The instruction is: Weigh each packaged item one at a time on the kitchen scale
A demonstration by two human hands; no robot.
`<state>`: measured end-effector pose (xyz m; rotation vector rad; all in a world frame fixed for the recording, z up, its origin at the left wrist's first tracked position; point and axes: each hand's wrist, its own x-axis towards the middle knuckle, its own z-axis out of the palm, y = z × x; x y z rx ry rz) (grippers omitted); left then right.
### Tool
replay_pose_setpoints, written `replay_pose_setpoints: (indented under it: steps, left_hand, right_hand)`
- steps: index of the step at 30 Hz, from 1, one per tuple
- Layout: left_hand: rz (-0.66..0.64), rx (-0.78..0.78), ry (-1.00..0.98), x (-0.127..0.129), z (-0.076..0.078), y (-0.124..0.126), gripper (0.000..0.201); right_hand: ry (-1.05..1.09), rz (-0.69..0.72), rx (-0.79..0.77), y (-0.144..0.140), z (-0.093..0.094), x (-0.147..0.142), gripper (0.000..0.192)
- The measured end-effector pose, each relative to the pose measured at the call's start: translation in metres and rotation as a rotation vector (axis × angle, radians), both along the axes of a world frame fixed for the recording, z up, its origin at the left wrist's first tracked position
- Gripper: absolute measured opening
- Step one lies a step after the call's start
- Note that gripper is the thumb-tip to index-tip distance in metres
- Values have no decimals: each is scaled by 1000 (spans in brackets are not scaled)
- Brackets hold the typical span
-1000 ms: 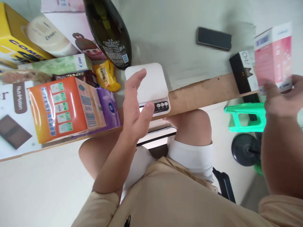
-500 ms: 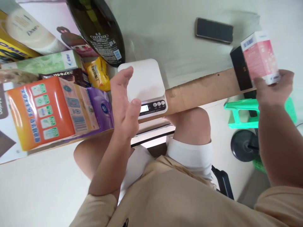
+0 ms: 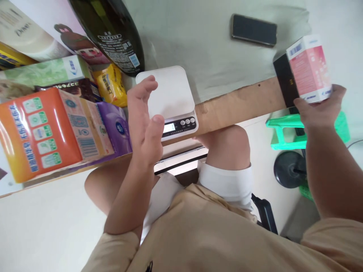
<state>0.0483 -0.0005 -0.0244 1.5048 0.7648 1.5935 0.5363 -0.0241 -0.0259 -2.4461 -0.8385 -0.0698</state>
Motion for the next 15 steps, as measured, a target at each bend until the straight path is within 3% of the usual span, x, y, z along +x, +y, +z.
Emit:
replay_pose_setpoints:
  steps: [15]
  left_hand:
    - [-36, 26, 50, 0, 2, 0, 51]
  right_hand:
    - [98, 107, 94, -1, 10, -12, 96]
